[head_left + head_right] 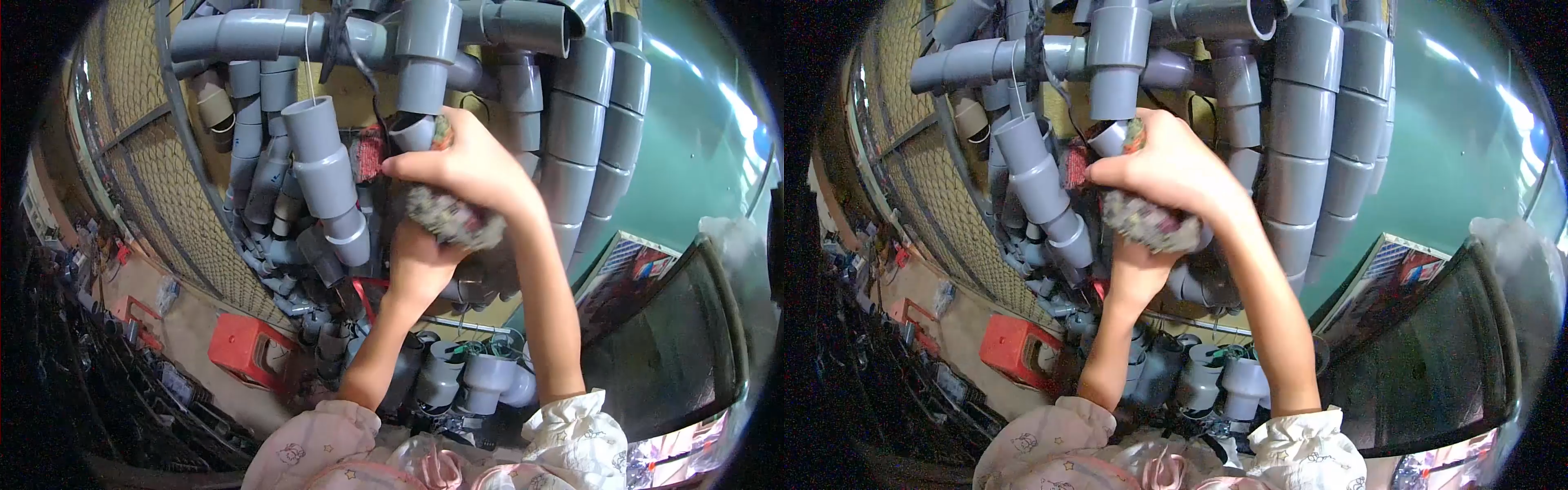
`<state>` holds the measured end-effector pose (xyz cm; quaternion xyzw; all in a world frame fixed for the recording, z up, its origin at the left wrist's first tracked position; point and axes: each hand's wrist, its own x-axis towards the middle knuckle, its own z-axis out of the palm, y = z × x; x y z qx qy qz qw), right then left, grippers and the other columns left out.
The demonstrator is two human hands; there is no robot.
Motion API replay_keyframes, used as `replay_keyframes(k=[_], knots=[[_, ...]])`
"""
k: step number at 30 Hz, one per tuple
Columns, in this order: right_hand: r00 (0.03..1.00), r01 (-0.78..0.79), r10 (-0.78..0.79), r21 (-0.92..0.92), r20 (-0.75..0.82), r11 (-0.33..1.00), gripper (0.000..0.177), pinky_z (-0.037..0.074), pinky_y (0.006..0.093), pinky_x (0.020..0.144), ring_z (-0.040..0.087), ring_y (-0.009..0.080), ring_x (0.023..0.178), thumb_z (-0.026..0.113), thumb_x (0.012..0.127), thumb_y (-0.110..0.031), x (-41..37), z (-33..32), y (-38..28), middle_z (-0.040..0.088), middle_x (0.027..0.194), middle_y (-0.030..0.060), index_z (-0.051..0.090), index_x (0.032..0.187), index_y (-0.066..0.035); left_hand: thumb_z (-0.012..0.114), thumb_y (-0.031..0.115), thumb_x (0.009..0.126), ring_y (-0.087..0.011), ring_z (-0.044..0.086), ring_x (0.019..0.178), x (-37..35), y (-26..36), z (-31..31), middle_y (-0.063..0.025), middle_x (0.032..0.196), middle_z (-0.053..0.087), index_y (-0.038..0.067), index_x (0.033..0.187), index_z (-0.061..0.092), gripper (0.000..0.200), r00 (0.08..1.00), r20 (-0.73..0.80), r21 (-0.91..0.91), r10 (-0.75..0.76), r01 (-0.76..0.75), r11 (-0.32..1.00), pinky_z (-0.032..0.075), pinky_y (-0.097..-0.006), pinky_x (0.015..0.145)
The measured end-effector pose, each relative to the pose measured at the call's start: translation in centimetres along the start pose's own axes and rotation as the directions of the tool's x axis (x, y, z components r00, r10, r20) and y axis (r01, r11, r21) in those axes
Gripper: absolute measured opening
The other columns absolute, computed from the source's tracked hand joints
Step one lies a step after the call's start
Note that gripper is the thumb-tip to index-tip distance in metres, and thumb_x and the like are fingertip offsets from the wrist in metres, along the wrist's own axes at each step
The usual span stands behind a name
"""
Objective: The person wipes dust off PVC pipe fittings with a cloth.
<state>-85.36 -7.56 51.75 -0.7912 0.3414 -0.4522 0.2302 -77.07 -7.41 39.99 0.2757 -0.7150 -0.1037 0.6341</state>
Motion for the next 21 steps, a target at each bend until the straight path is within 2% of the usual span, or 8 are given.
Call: replay_keyframes(k=[2,4,6,10,12,13,16,21], knots=[[0.950,-0.071,-0.037,-0.329,-0.311,0.942,0.039,0.048,0.0359,0.065,0.060,0.0317,0.069,0.065,0.058,-0.023,-0.8,1.4,-1.0,0.060,0.073,0.0198,0.053,0.083,0.004,0.069,0.020,0.063,-0.0297,0.051,0.096,-0.7,-0.9,0.5,-0.0142,0.100,0.057,0.003,0.102,0.053,0.046,0.999,0.033,0.270,0.044,-0.051,0.961,0.040,-0.0363,0.081],[0.890,-0.173,-0.100,-0.533,-0.445,0.828,0.043,0.048,0.0425,0.064,0.059,0.0379,0.069,0.065,0.059,-0.024,-1.4,2.7,-1.3,0.058,0.072,0.0235,0.048,0.086,0.005,0.064,0.022,0.069,-0.0263,0.050,0.101,-1.3,-1.0,1.3,-0.0130,0.110,0.052,0.003,0.111,0.044,0.050,0.954,0.042,-0.388,-0.298,0.290,0.875,0.038,-0.0355,0.084],[0.845,-0.245,-0.128,-0.589,-0.519,0.770,0.045,0.048,0.0426,0.064,0.059,0.0380,0.069,0.066,0.059,-0.025,-1.6,3.6,-1.5,0.058,0.069,0.0227,0.046,0.086,0.005,0.063,0.022,0.070,-0.0261,0.050,0.100,-1.0,-0.5,0.8,-0.0131,0.107,0.053,0.003,0.110,0.045,0.048,0.990,-0.027,-0.113,-0.142,0.138,0.984,0.039,-0.0357,0.082],[0.941,-0.131,-0.013,-0.402,-0.338,0.906,0.040,0.048,0.0381,0.064,0.060,0.0339,0.069,0.066,0.059,-0.023,-1.4,1.8,-2.0,0.060,0.069,0.0198,0.052,0.082,0.007,0.063,0.016,0.073,-0.0226,0.043,0.108,-1.7,0.2,-0.1,-0.0115,0.117,0.046,0.003,0.118,0.038,0.054,0.970,0.155,0.063,-0.188,0.180,0.982,0.034,-0.0352,0.090],[0.995,-0.038,0.027,-0.116,-0.095,0.993,0.038,0.047,0.0323,0.063,0.061,0.0242,0.067,0.068,0.058,-0.024,-0.9,0.3,-1.3,0.061,0.068,0.0159,0.057,0.078,0.005,0.069,0.027,0.065,-0.0310,0.055,0.086,-1.3,0.0,0.3,-0.0135,0.091,0.059,0.004,0.094,0.056,0.039,0.987,0.020,0.338,0.159,-0.156,0.928,0.042,-0.0393,0.073],[0.994,-0.081,0.077,0.051,0.078,0.995,0.026,0.043,0.0232,0.060,0.051,0.0082,0.063,0.070,0.062,-0.020,-0.8,-0.4,-1.3,0.058,0.065,0.0018,0.058,0.072,0.001,0.069,0.026,0.065,-0.0325,0.055,0.084,-0.9,0.6,0.4,-0.0148,0.089,0.058,0.004,0.093,0.056,0.039,0.998,-0.013,0.195,0.066,-0.063,0.979,0.043,-0.0400,0.071],[0.934,-0.268,0.137,0.398,0.329,0.877,0.027,0.040,0.0226,0.058,0.048,0.0082,0.064,0.068,0.065,-0.020,-0.2,-1.7,0.3,0.054,0.070,0.0006,0.055,0.079,-0.001,0.069,0.026,0.065,-0.0366,0.054,0.079,-0.3,1.6,1.1,-0.0185,0.087,0.056,0.001,0.091,0.054,0.040,0.994,-0.062,-0.059,-0.090,0.086,0.995,0.043,-0.0403,0.068],[0.981,-0.123,0.079,0.250,0.178,0.960,0.035,0.040,0.0228,0.061,0.046,0.0068,0.064,0.067,0.066,-0.033,-0.4,-0.6,-0.2,0.056,0.068,0.0020,0.060,0.072,0.001,0.069,0.023,0.065,-0.0361,0.055,0.080,-0.7,0.8,0.5,-0.0186,0.088,0.057,0.001,0.092,0.054,0.038,0.997,-0.040,-0.081,-0.065,0.062,0.995,0.043,-0.0397,0.068]])
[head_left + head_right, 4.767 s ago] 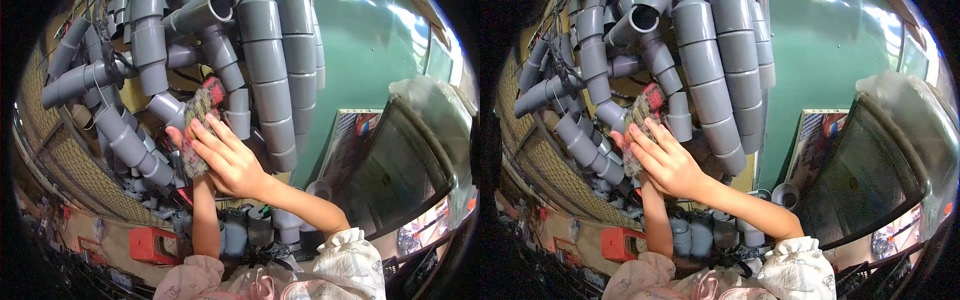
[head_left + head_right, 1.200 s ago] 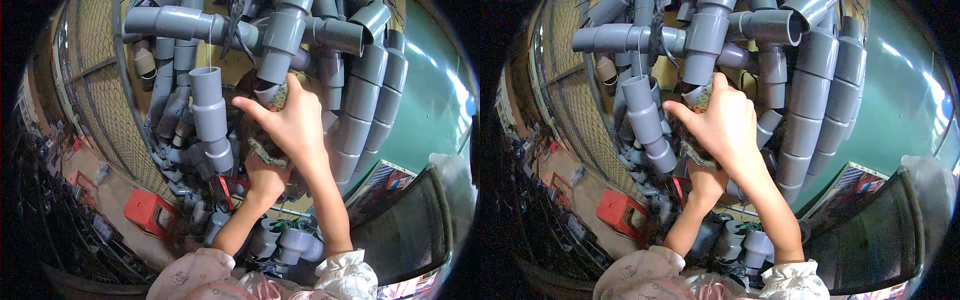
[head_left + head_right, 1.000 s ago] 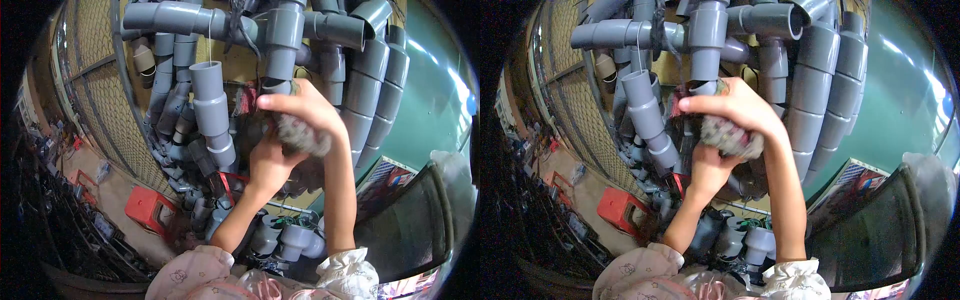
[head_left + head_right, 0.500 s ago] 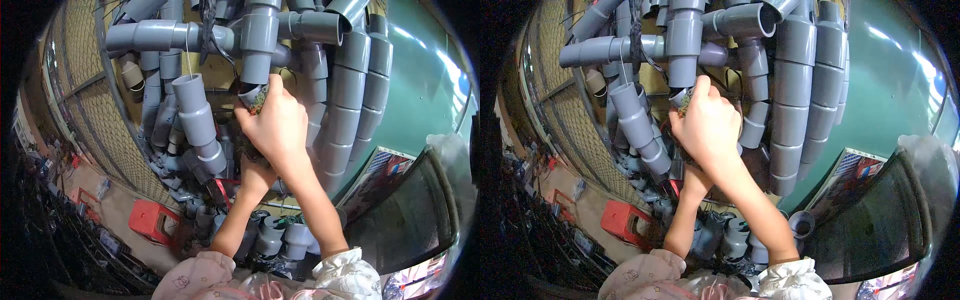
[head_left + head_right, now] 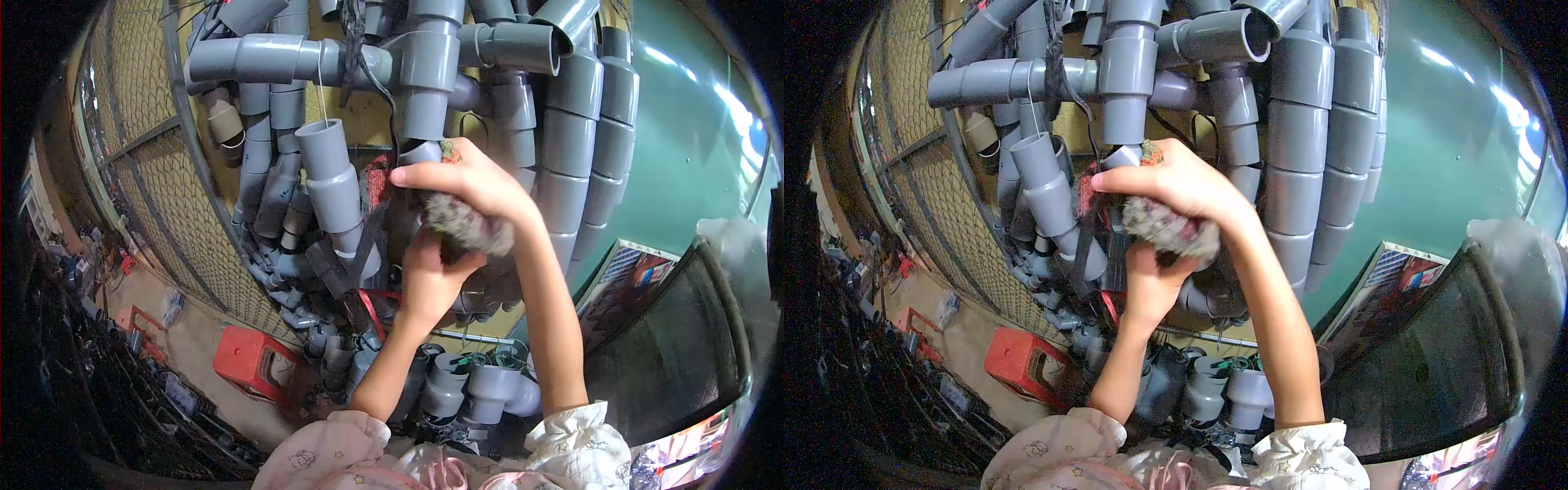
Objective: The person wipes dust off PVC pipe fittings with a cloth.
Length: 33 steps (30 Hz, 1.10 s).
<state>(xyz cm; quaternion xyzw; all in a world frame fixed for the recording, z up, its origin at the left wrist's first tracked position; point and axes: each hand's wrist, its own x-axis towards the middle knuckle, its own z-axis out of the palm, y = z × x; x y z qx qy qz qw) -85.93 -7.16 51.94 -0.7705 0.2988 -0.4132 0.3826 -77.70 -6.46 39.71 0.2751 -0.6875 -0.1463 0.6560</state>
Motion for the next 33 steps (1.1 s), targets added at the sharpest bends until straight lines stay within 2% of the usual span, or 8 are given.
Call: replay_keyframes(k=[4,5,10,16,20,23,26,33], knots=[[0.879,-0.098,-0.177,-0.532,-0.442,0.841,0.053,0.049,0.0375,0.064,0.060,0.0343,0.070,0.068,0.058,-0.037,-1.5,2.0,-0.1,0.059,0.073,0.0241,0.054,0.085,0.006,0.065,0.013,0.067,-0.0287,0.057,0.084,-0.5,-0.5,0.1,-0.0126,0.089,0.060,0.003,0.096,0.055,0.032,0.996,-0.010,0.111,0.084,-0.082,0.990,0.044,-0.0354,0.071],[0.842,-0.131,-0.289,-0.692,-0.456,0.710,0.052,0.049,0.0399,0.059,0.059,0.0355,0.063,0.066,0.060,-0.036,-1.9,2.7,0.1,0.058,0.069,0.0234,0.050,0.086,0.006,0.064,0.009,0.068,-0.0235,0.052,0.096,-0.9,-0.5,-0.3,-0.0128,0.101,0.055,0.000,0.105,0.047,0.042,0.973,0.144,0.000,-0.182,0.184,0.983,0.039,-0.0349,0.083],[0.759,-0.260,-0.370,-0.770,-0.536,0.583,0.052,0.046,0.0409,0.057,0.057,0.0376,0.063,0.068,0.062,-0.030,-2.8,4.2,0.8,0.057,0.068,0.0218,0.045,0.094,0.003,0.061,0.006,0.069,-0.0236,0.048,0.102,-0.6,0.1,-0.6,-0.0144,0.108,0.051,0.000,0.107,0.046,0.041,0.954,0.178,-0.061,-0.242,0.256,0.965,0.037,-0.0352,0.084],[0.654,-0.078,-0.626,-0.861,-0.425,0.503,0.044,0.048,0.0356,0.053,0.059,0.0323,0.062,0.061,0.074,-0.027,-4.7,3.8,2.5,0.058,0.074,0.0189,0.045,0.099,0.006,0.061,0.006,0.066,-0.0311,0.057,0.085,-0.4,0.4,-0.5,-0.0171,0.089,0.059,0.002,0.098,0.051,0.034,0.997,0.072,-0.019,-0.034,0.036,0.999,0.044,-0.0352,0.070],[0.723,-0.047,-0.513,-0.773,-0.463,0.632,0.033,0.047,0.0362,0.056,0.058,0.0331,0.063,0.058,0.079,-0.021,-7.3,3.4,2.0,0.059,0.072,0.0193,0.048,0.100,0.002,0.060,0.008,0.069,-0.0347,0.057,0.080,0.3,-0.6,-1.6,-0.0183,0.083,0.059,-0.002,0.099,0.049,0.033,0.987,0.159,-0.021,0.032,-0.030,0.999,0.045,-0.0347,0.064],[0.730,-0.054,-0.346,-0.556,-0.589,0.830,0.021,0.047,0.0306,0.059,0.061,0.0242,0.064,0.054,0.082,-0.015,-9.5,2.5,1.3,0.060,0.074,0.0179,0.052,0.094,0.001,0.065,0.023,0.072,-0.0278,0.060,0.069,0.5,-0.6,-0.9,-0.0167,0.076,0.060,-0.005,0.095,0.051,0.038,0.987,0.118,-0.164,-0.110,0.128,0.978,0.045,-0.0317,0.060],[0.580,0.061,-0.445,-0.508,-0.683,0.859,0.019,0.042,0.0221,0.060,0.049,0.0090,0.064,0.051,0.084,-0.012,-10.8,1.1,1.8,0.058,0.072,0.0066,0.054,0.094,0.004,0.066,0.026,0.072,-0.0154,0.058,0.062,0.8,-0.1,-1.1,-0.0122,0.073,0.061,-0.003,0.093,0.054,0.038,0.989,0.121,-0.125,-0.081,0.096,0.987,0.044,-0.0282,0.056],[0.135,0.313,-0.481,-0.424,-0.866,0.850,0.041,0.040,0.0272,0.080,0.051,0.0161,0.091,0.046,0.087,-0.030,-10.6,-0.1,1.9,0.054,0.101,0.0105,0.049,0.108,0.004,0.066,0.027,0.072,-0.0098,0.053,0.058,0.7,-0.4,-0.3,-0.0095,0.071,0.060,-0.002,0.092,0.055,0.037,0.993,0.083,-0.209,-0.086,0.102,0.973,0.041,-0.0243,0.052]])
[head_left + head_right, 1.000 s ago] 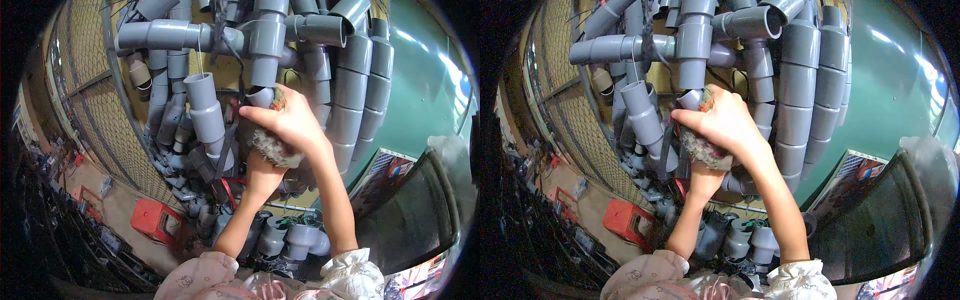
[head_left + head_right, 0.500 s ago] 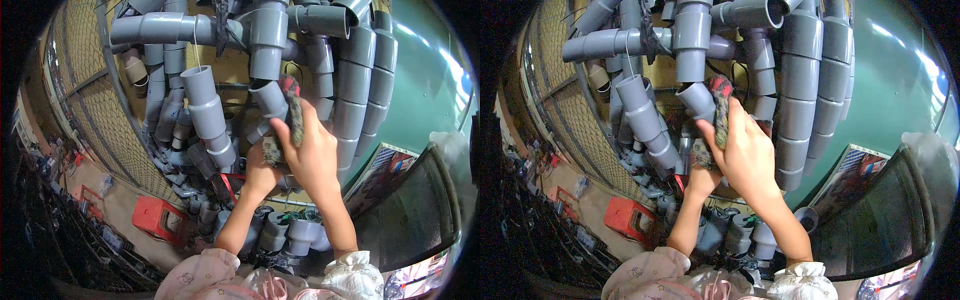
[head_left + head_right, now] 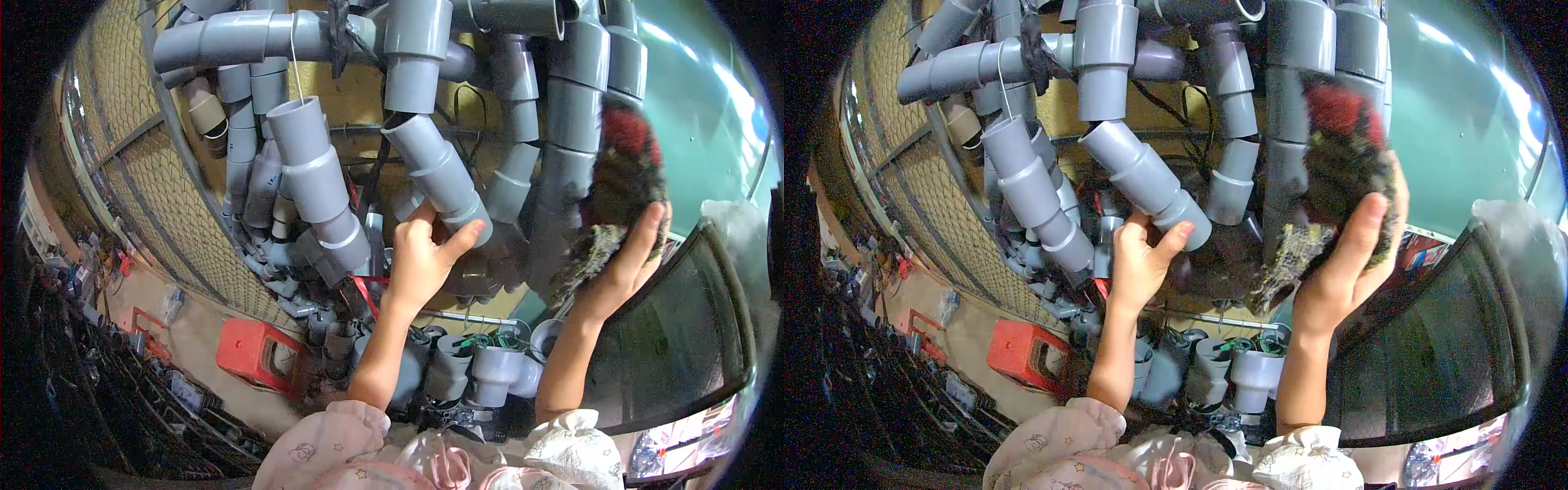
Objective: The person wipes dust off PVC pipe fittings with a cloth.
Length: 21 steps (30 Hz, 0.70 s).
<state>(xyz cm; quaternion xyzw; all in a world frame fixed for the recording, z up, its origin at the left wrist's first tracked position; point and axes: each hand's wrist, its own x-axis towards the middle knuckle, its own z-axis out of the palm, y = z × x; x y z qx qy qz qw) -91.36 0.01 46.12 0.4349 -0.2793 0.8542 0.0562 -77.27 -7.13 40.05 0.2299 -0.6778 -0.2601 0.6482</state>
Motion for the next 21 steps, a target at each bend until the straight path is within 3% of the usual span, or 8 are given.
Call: replay_keyframes(k=[2,6,7,8,10,11,18,21], knots=[[0.994,0.112,-0.112,-0.072,0.002,0.991,0.043,0.041,0.0283,0.080,0.050,0.0177,0.094,0.043,0.087,-0.031,0.6,0.9,-0.5,0.051,0.106,0.0116,0.046,0.112,0.004,0.066,0.028,0.071,-0.0094,0.053,0.058,-0.1,0.1,0.0,-0.0095,0.071,0.060,-0.002,0.092,0.055,0.038,1.000,-0.008,-0.001,-0.012,0.012,1.000,0.042,-0.0242,0.052],[0.799,0.560,-0.443,-0.236,0.407,0.794,0.058,0.024,0.0371,0.097,0.035,0.0280,0.114,0.056,0.078,-0.032,0.4,3.4,-0.1,0.038,0.122,0.0168,0.037,0.122,0.001,0.066,0.027,0.071,-0.0120,0.055,0.059,-0.2,1.1,-0.4,-0.0103,0.075,0.061,-0.002,0.092,0.054,0.038,0.996,0.032,0.063,-0.085,0.082,0.995,0.043,-0.0261,0.055],[0.766,0.530,-0.366,-0.198,0.528,0.824,0.080,0.027,0.0416,0.094,0.032,0.0367,0.113,0.070,0.064,-0.034,-0.3,4.4,0.3,0.035,0.119,0.0231,0.031,0.123,0.003,0.064,0.022,0.072,-0.0148,0.057,0.063,-0.3,-0.8,-0.3,-0.0104,0.078,0.061,-0.002,0.095,0.053,0.035,0.974,-0.013,0.022,0.225,-0.225,0.974,0.045,-0.0285,0.057],[0.752,0.462,-0.277,-0.178,0.598,0.869,0.078,0.030,0.0380,0.093,0.039,0.0314,0.110,0.072,0.064,-0.028,-1.3,5.5,0.6,0.040,0.118,0.0197,0.032,0.124,0.002,0.061,0.017,0.072,-0.0190,0.059,0.071,-0.7,-1.5,-0.7,-0.0110,0.079,0.061,-0.002,0.098,0.052,0.033,0.987,0.035,0.164,0.158,-0.161,0.973,0.046,-0.0298,0.062],[0.660,0.188,0.013,-0.182,0.751,0.965,0.090,0.033,0.0349,0.092,0.043,0.0304,0.110,0.075,0.057,-0.036,-2.6,6.9,1.3,0.040,0.120,0.0244,0.030,0.124,0.004,0.062,0.013,0.070,-0.0205,0.059,0.080,-1.1,-0.9,-0.5,-0.0126,0.084,0.060,-0.002,0.097,0.052,0.033,1.000,-0.018,-0.062,0.001,-0.002,0.998,0.044,-0.0303,0.069],[0.668,0.209,-0.007,-0.179,0.744,0.961,0.087,0.036,0.0347,0.089,0.047,0.0299,0.106,0.075,0.057,-0.035,-2.5,7.1,1.5,0.045,0.115,0.0247,0.032,0.122,0.004,0.063,0.011,0.068,-0.0214,0.058,0.084,-1.0,-0.4,-0.7,-0.0135,0.087,0.060,-0.002,0.097,0.052,0.033,0.997,-0.003,-0.102,-0.072,0.071,0.992,0.044,-0.0305,0.073],[0.526,0.024,0.249,-0.307,0.813,0.951,0.058,0.046,0.0366,0.068,0.060,0.0331,0.074,0.072,0.058,-0.030,-0.3,7.4,0.5,0.059,0.075,0.0236,0.050,0.098,0.004,0.063,0.009,0.066,-0.0276,0.059,0.080,-1.3,-0.7,-1.0,-0.0148,0.087,0.060,0.000,0.099,0.051,0.036,0.972,0.051,0.127,0.228,-0.233,0.964,0.045,-0.0329,0.071],[0.367,-0.123,0.279,-0.251,0.887,0.960,0.057,0.045,0.0316,0.069,0.059,0.0216,0.071,0.072,0.057,-0.034,1.2,7.4,0.7,0.060,0.076,0.0185,0.053,0.094,0.006,0.063,0.011,0.068,-0.0296,0.059,0.076,-1.6,0.0,-0.6,-0.0161,0.082,0.059,0.000,0.102,0.050,0.037,0.979,0.028,0.173,0.200,-0.201,0.964,0.045,-0.0334,0.066]])
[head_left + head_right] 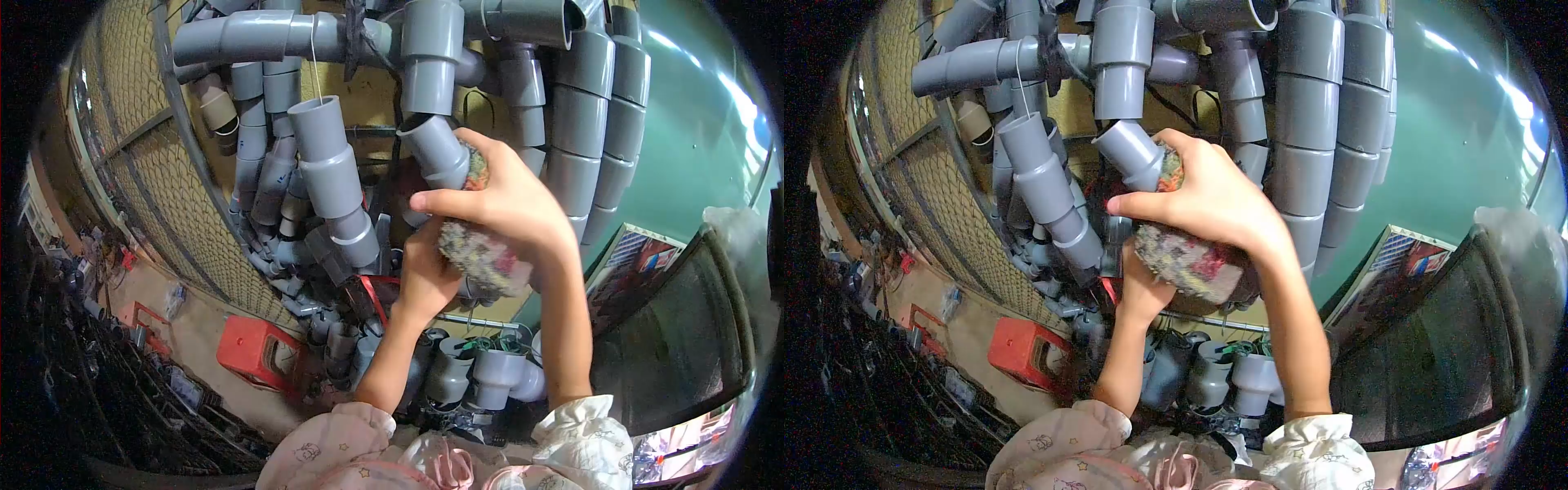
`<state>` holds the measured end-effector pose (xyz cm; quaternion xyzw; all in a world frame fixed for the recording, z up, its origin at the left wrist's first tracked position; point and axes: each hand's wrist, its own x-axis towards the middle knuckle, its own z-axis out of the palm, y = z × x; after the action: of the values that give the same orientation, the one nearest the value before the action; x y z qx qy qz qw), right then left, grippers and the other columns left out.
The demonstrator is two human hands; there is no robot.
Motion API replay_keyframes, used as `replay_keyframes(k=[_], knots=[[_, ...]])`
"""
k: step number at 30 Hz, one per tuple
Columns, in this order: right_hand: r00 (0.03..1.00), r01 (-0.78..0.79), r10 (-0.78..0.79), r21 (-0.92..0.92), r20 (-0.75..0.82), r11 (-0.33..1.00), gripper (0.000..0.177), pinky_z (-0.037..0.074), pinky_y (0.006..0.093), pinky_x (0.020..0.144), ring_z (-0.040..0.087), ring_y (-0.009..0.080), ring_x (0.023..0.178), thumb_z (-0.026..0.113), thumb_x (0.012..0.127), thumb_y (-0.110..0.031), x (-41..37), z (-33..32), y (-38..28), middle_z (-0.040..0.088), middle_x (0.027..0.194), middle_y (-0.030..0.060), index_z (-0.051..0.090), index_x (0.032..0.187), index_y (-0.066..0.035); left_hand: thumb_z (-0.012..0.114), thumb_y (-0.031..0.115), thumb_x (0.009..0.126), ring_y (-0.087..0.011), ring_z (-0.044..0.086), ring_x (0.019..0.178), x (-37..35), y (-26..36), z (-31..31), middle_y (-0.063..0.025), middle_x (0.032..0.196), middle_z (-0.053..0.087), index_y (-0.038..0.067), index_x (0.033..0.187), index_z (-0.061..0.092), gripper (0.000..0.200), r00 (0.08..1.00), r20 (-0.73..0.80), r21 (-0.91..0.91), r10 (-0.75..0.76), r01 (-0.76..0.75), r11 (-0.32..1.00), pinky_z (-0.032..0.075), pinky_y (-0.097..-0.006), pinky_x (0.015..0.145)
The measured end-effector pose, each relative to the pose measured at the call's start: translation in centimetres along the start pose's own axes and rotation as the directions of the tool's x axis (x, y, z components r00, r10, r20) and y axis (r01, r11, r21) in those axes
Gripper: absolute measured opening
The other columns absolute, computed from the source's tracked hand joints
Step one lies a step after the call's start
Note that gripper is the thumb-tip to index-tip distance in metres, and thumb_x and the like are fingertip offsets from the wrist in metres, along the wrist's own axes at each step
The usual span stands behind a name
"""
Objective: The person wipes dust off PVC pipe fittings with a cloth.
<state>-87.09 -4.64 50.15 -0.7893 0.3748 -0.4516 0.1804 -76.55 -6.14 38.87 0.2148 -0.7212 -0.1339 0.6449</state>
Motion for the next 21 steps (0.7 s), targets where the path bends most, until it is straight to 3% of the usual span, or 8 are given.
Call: replay_keyframes(k=[3,5,8,11,14,15,18,21], knots=[[0.982,-0.064,0.029,0.183,0.184,0.981,0.059,0.043,0.0276,0.075,0.055,0.0155,0.077,0.072,0.058,-0.035,0.4,-1.0,0.1,0.059,0.084,0.0125,0.054,0.097,0.005,0.063,0.012,0.069,-0.0287,0.057,0.065,-0.4,0.5,-0.2,-0.0150,0.075,0.059,-0.001,0.105,0.049,0.040,0.998,0.029,-0.085,-0.058,0.060,0.995,0.044,-0.0334,0.059],[0.981,-0.098,0.061,0.201,0.183,0.975,0.059,0.043,0.0280,0.075,0.055,0.0161,0.077,0.072,0.059,-0.035,0.1,-1.1,-0.2,0.059,0.083,0.0135,0.053,0.098,0.005,0.063,0.012,0.068,-0.0199,0.051,0.054,-1.2,0.1,-0.2,-0.0117,0.068,0.056,-0.001,0.104,0.049,0.041,0.991,0.051,-0.124,-0.127,0.133,0.983,0.041,-0.0291,0.051],[0.995,-0.050,0.059,0.106,-0.084,0.993,0.057,0.043,0.0286,0.075,0.056,0.0180,0.079,0.071,0.060,-0.034,-1.3,-0.2,-1.9,0.059,0.084,0.0163,0.052,0.097,0.006,0.061,0.007,0.068,-0.0117,0.046,0.054,-2.0,-0.1,-0.8,-0.0078,0.069,0.055,-0.002,0.100,0.051,0.035,0.988,0.019,-0.136,-0.151,0.152,0.979,0.039,-0.0244,0.051],[0.990,0.045,-0.009,0.262,-0.139,0.964,0.060,0.042,0.0285,0.075,0.055,0.0171,0.080,0.072,0.060,-0.033,-1.0,0.8,-0.6,0.060,0.086,0.0143,0.050,0.101,0.004,0.058,0.004,0.068,-0.0108,0.047,0.058,-2.3,0.4,-1.9,-0.0062,0.073,0.055,-0.001,0.097,0.054,0.030,0.975,-0.107,-0.233,-0.194,0.165,0.958,0.039,-0.0231,0.053],[0.990,0.035,0.003,0.270,-0.139,0.962,0.056,0.042,0.0286,0.075,0.054,0.0154,0.078,0.071,0.062,-0.032,-1.2,0.5,-0.8,0.059,0.084,0.0122,0.050,0.100,0.003,0.058,0.000,0.068,-0.0109,0.047,0.062,0.3,5.0,-5.0,-0.0050,0.070,0.051,-0.002,0.085,0.057,0.018,0.994,-0.084,-0.161,-0.073,0.059,0.985,0.038,-0.0220,0.057],[0.990,0.029,0.011,0.278,-0.141,0.960,0.055,0.042,0.0287,0.075,0.054,0.0151,0.078,0.071,0.062,-0.031,-1.2,0.5,-0.3,0.059,0.083,0.0119,0.050,0.100,0.003,0.059,0.003,0.068,-0.0114,0.047,0.060,0.6,6.3,-5.6,-0.0061,0.069,0.051,-0.002,0.081,0.057,0.014,0.988,-0.120,-0.234,-0.099,0.068,0.970,0.037,-0.0223,0.057],[0.989,0.030,0.021,0.340,-0.144,0.940,0.054,0.042,0.0286,0.074,0.054,0.0145,0.078,0.071,0.064,-0.034,-1.4,0.4,0.2,0.059,0.082,0.0109,0.050,0.100,0.002,0.058,0.034,0.076,-0.0113,0.047,0.058,2.9,8.9,-7.3,-0.0055,0.069,0.052,-0.001,0.079,0.058,0.035,0.955,-0.247,-0.262,0.164,-0.229,0.938,0.037,-0.0227,0.053],[0.987,0.033,0.020,0.323,-0.159,0.946,0.054,0.042,0.0287,0.074,0.054,0.0147,0.077,0.070,0.065,-0.035,-1.7,0.1,-0.4,0.059,0.082,0.0111,0.049,0.100,0.001,0.056,0.024,0.081,-0.0065,0.047,0.064,8.3,11.0,-7.1,-0.0041,0.079,0.055,-0.003,0.087,0.055,0.027,0.973,-0.232,-0.265,-0.004,-0.059,0.962,0.038,-0.0196,0.058]])
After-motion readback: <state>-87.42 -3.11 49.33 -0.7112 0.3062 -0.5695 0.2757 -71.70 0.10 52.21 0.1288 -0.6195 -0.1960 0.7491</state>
